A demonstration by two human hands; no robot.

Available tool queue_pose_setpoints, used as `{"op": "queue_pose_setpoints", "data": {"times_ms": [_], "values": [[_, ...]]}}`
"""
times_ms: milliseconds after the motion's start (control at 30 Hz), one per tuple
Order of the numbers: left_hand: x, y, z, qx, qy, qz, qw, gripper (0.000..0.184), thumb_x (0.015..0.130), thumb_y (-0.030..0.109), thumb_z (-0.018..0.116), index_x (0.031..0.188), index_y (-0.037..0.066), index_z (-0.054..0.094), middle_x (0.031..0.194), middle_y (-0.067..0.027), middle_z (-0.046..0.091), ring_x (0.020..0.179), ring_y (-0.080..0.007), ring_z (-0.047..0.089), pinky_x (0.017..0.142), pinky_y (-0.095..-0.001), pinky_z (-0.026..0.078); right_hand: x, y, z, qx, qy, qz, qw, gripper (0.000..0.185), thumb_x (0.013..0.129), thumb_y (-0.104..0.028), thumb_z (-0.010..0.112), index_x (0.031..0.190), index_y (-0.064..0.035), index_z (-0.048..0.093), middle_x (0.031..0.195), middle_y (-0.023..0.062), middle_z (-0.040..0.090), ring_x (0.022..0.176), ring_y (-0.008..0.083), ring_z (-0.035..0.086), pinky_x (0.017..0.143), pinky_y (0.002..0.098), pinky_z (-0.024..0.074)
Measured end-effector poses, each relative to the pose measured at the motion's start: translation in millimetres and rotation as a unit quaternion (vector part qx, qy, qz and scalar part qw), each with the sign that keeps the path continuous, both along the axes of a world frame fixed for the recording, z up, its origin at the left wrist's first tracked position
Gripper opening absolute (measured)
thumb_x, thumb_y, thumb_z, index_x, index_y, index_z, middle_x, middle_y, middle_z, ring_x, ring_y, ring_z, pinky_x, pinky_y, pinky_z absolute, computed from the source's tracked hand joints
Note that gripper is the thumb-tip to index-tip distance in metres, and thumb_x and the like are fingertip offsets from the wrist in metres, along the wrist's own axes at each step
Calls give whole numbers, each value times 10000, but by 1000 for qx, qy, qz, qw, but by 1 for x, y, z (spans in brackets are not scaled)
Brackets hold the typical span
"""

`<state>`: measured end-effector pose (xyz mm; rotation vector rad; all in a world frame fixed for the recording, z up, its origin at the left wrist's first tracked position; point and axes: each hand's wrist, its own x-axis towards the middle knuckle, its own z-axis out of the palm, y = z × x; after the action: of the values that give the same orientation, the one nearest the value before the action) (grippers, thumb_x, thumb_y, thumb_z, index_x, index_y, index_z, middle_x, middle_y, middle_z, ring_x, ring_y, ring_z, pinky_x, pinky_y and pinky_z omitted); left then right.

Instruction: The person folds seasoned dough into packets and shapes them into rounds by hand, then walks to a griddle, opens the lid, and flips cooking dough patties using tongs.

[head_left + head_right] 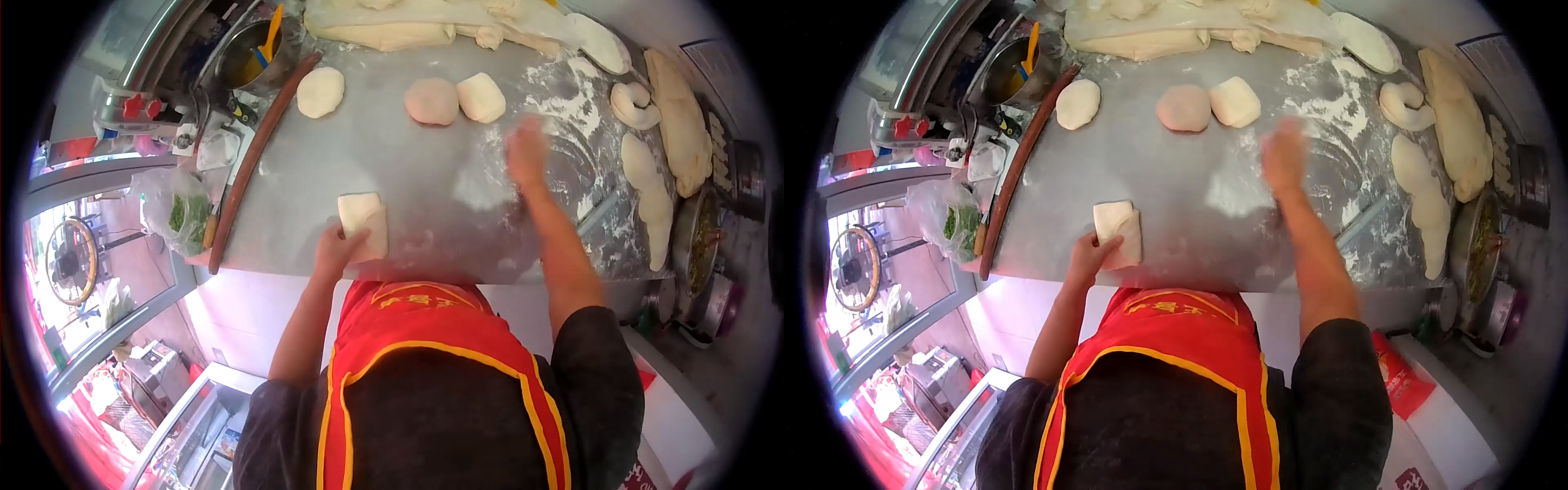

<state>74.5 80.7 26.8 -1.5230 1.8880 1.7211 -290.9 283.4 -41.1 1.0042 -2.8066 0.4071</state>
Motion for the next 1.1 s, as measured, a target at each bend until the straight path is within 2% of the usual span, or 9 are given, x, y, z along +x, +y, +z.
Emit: {"op": "queue_pose_setpoints", "data": {"times_ms": [100, 200, 333, 433, 533, 633, 833, 933, 1100], "values": [[-6, 9, -4, -41, 71, -9, 997, 396, 763, 260, 727, 1033, -10, 621, 916, -125, 670, 787, -232, 636, 692, -359, 492, 104, -3, 11, 43, -73, 232, 969, 620, 869, -314, 563, 1361, 7, 365, 1453, 246, 304, 1373, 403, 244, 1129, 520, 169], [-9, 26, -9, -149, 95, -28, 984, 386, 755, 232, 707, 1077, 41, 612, 898, -137, 665, 770, -253, 642, 689, -364, 497, 141, 49, 18, 74, -122, 376, 916, 572, 854, -337, 569, 1347, -88, 423, 1452, 198, 332, 1364, 373, 281, 1113, 549, 186], [-42, 27, 22, -105, 106, -65, 987, 355, 767, 202, 668, 1059, 14, 592, 861, -140, 653, 775, -239, 641, 711, -349, 506, 93, 84, 44, 173, 12, 163, 971, 514, 885, -246, 543, 1346, -49, 433, 1416, 194, 382, 1332, 330, 338, 1097, 532, 226], [-79, 31, 17, 41, 225, -73, 971, 353, 804, 138, 667, 1104, 2, 538, 933, -105, 622, 812, -157, 584, 735, -299, 485, 74, 70, 68, -41, -106, 72, 991, 477, 940, -231, 485, 1362, -20, 408, 1422, 205, 374, 1320, 353, 345, 1088, 482, 259], [-125, 46, 23, 134, 275, -88, 948, 441, 796, 148, 683, 1161, -12, 494, 955, -118, 623, 813, -218, 598, 751, -332, 490, 90, 45, 72, -165, -217, 85, 958, 482, 964, -228, 454, 1383, -4, 371, 1422, 225, 368, 1308, 384, 347, 1078, 437, 281], [-142, 57, 8, -146, 136, -197, 960, 522, 812, 215, 659, 1229, -32, 466, 1172, -201, 582, 1039, -355, 583, 875, -409, 469, 105, 26, 70, -188, -247, 78, 947, 479, 972, -232, 440, 1381, 7, 366, 1418, 243, 364, 1308, 390, 345, 1078, 412, 285], [-179, 74, -49, -557, 187, -449, 673, 739, 836, 349, 609, 1408, -13, 313, 1475, -196, 305, 1409, -287, 216, 1142, -421, 185, 103, -14, 16, -158, -145, 85, 973, 531, 964, -290, 439, 1368, 45, 357, 1419, 267, 341, 1313, 425, 316, 1080, 513, 240], [-182, 78, -39, -433, 177, -469, 749, 739, 860, 333, 553, 1447, 5, 247, 1511, -178, 241, 1432, -285, 147, 1158, -435, 114, 105, -21, 15, -112, -122, 75, 983, 548, 964, -327, 414, 1370, 34, 344, 1422, 279, 325, 1319, 433, 302, 1084, 547, 204], [-186, 74, -37, -425, 178, -459, 759, 691, 885, 315, 460, 1460, 13, 222, 1524, -168, 214, 1435, -291, 133, 1159, -454, 87, 96, -28, 13, -89, -86, 71, 990, 562, 962, -345, 394, 1384, 19, 328, 1429, 272, 319, 1336, 424, 281, 1080, 584, 171]]}}
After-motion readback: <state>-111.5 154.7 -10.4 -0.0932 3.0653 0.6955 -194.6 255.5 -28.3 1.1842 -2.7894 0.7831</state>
